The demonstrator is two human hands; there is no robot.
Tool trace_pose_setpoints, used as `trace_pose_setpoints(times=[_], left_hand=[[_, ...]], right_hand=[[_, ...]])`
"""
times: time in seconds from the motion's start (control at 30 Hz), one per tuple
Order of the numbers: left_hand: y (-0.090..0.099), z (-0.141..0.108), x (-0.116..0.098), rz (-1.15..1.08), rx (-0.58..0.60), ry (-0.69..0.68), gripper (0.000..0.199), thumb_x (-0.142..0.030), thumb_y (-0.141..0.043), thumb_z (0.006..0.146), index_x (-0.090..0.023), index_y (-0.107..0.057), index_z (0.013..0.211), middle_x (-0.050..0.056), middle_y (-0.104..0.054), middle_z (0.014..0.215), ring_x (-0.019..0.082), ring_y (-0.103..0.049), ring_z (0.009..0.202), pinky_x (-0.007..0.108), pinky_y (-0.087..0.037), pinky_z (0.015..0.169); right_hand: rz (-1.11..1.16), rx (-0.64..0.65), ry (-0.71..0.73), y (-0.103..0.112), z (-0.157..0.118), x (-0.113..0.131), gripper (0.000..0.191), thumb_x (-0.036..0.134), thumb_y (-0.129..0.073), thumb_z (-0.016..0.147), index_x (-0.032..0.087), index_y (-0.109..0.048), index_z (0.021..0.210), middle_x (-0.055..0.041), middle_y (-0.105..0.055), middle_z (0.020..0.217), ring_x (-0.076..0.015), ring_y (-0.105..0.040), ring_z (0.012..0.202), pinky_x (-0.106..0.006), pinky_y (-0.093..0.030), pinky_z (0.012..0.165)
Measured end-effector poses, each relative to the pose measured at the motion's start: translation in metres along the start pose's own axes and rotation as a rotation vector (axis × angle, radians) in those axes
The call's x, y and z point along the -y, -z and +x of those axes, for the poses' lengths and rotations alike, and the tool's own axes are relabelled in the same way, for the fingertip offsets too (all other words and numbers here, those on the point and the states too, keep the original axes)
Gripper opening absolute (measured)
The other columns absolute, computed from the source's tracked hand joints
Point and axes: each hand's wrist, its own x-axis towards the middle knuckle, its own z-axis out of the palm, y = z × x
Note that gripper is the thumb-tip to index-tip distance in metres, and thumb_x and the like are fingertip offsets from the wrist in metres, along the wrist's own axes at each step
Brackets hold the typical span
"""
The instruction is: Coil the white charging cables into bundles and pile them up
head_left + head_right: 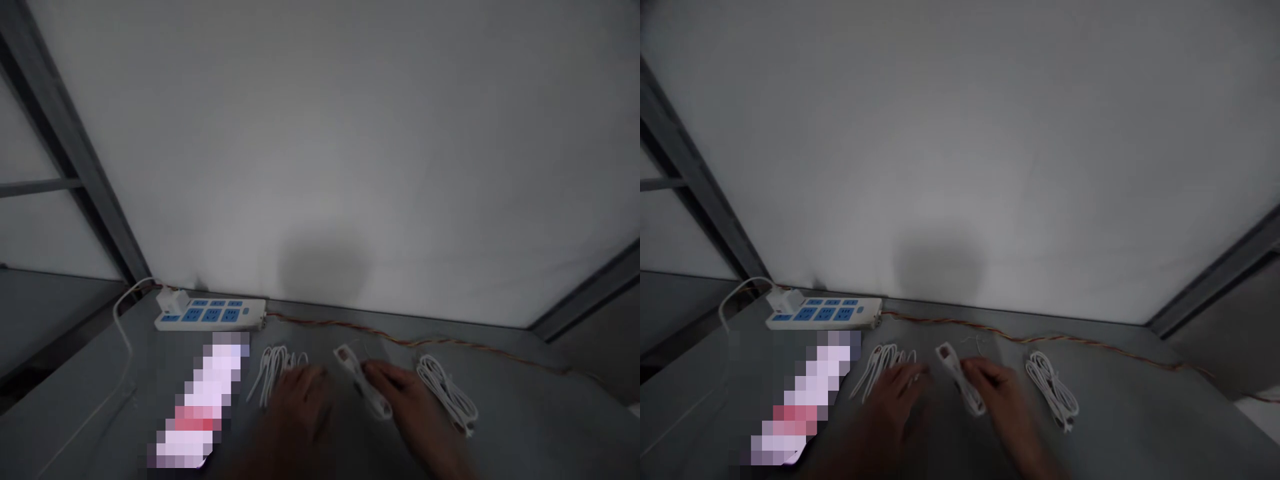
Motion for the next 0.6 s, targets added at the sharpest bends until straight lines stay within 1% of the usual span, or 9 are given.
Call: trace_pose_setpoints(times=[0.07, 0.1, 0.17, 0.2, 0.3, 0.37, 0.43, 0.53, 0.6], left_hand=[[0.001, -0.003, -0.005, -0.165, 0.054, 0.020, 0.021, -0.025, -0.053, 0.090, -0.021, -0.065, 0.107, 0.008, -0.074, 0.103, 0.025, -0.068, 0.093, 0.038, -0.053, 0.082], [0.002, -0.004, -0.008, -0.254, 0.104, 0.043, 0.020, -0.028, -0.052, 0.090, -0.022, -0.065, 0.105, 0.006, -0.075, 0.098, 0.023, -0.069, 0.086, 0.034, -0.053, 0.077], [0.004, -0.004, -0.013, -0.418, 0.192, 0.139, 0.019, -0.032, -0.053, 0.089, -0.022, -0.066, 0.100, 0.004, -0.075, 0.087, 0.019, -0.069, 0.074, 0.028, -0.052, 0.068], [0.005, -0.003, -0.016, -0.484, 0.214, 0.204, 0.020, -0.034, -0.054, 0.088, -0.022, -0.067, 0.100, 0.003, -0.075, 0.082, 0.018, -0.068, 0.069, 0.026, -0.050, 0.064], [0.007, 0.001, -0.019, -0.618, 0.207, 0.380, 0.023, -0.035, -0.055, 0.086, -0.021, -0.068, 0.099, 0.002, -0.073, 0.074, 0.016, -0.065, 0.063, 0.024, -0.047, 0.058], [0.007, 0.004, -0.019, -0.657, 0.189, 0.448, 0.022, -0.035, -0.053, 0.087, -0.021, -0.069, 0.093, 0.002, -0.072, 0.072, 0.016, -0.064, 0.062, 0.023, -0.046, 0.057], [0.006, 0.004, -0.018, -0.646, 0.170, 0.473, 0.021, -0.036, -0.053, 0.088, -0.021, -0.067, 0.086, 0.001, -0.070, 0.070, 0.016, -0.063, 0.062, 0.023, -0.045, 0.057], [0.004, 0.003, -0.015, -0.566, 0.128, 0.439, 0.021, -0.037, -0.054, 0.088, -0.022, -0.066, 0.080, 0.000, -0.067, 0.065, 0.015, -0.060, 0.058, 0.023, -0.043, 0.055], [0.002, 0.001, -0.014, -0.532, 0.117, 0.414, 0.023, -0.038, -0.053, 0.088, -0.022, -0.067, 0.079, 0.000, -0.065, 0.062, 0.015, -0.058, 0.056, 0.023, -0.043, 0.054]], right_hand=[[0.116, 0.114, 0.011, -0.017, -0.008, 0.003, 0.036, 0.050, -0.053, 0.085, 0.024, -0.077, 0.078, -0.0029, -0.076, 0.075, -0.0242, -0.070, 0.074, -0.031, -0.054, 0.065], [0.167, 0.140, -0.005, -0.023, -0.010, 0.004, 0.035, 0.050, -0.054, 0.085, 0.024, -0.077, 0.081, -0.0028, -0.076, 0.076, -0.0237, -0.070, 0.074, -0.031, -0.054, 0.066], [0.233, 0.150, -0.030, -0.028, -0.013, 0.003, 0.030, 0.048, -0.058, 0.083, 0.025, -0.077, 0.084, -0.0034, -0.077, 0.078, -0.0238, -0.071, 0.077, -0.033, -0.055, 0.071], [0.241, 0.135, -0.036, -0.028, -0.013, 0.002, 0.029, 0.048, -0.061, 0.081, 0.025, -0.078, 0.084, -0.0037, -0.077, 0.078, -0.0240, -0.071, 0.077, -0.034, -0.056, 0.072], [0.210, 0.132, -0.007, -0.025, -0.012, 0.001, 0.028, 0.049, -0.066, 0.075, 0.025, -0.078, 0.085, -0.0042, -0.078, 0.078, -0.0239, -0.071, 0.075, -0.035, -0.057, 0.070], [0.203, 0.153, 0.014, -0.025, -0.013, 0.000, 0.026, 0.048, -0.066, 0.075, 0.026, -0.077, 0.085, -0.0037, -0.077, 0.077, -0.0227, -0.070, 0.072, -0.033, -0.056, 0.065], [0.222, 0.164, 0.025, -0.025, -0.013, -0.001, 0.023, 0.045, -0.066, 0.077, 0.026, -0.076, 0.087, -0.0033, -0.077, 0.078, -0.0216, -0.070, 0.071, -0.031, -0.055, 0.062], [0.217, 0.155, 0.036, -0.026, -0.014, -0.003, 0.024, 0.045, -0.064, 0.079, 0.025, -0.073, 0.090, -0.0038, -0.076, 0.077, -0.0206, -0.070, 0.069, -0.029, -0.054, 0.059], [0.178, 0.149, 0.045, -0.026, -0.015, -0.003, 0.026, 0.047, -0.062, 0.081, 0.023, -0.071, 0.087, -0.0040, -0.074, 0.073, -0.0199, -0.068, 0.066, -0.029, -0.053, 0.058]])
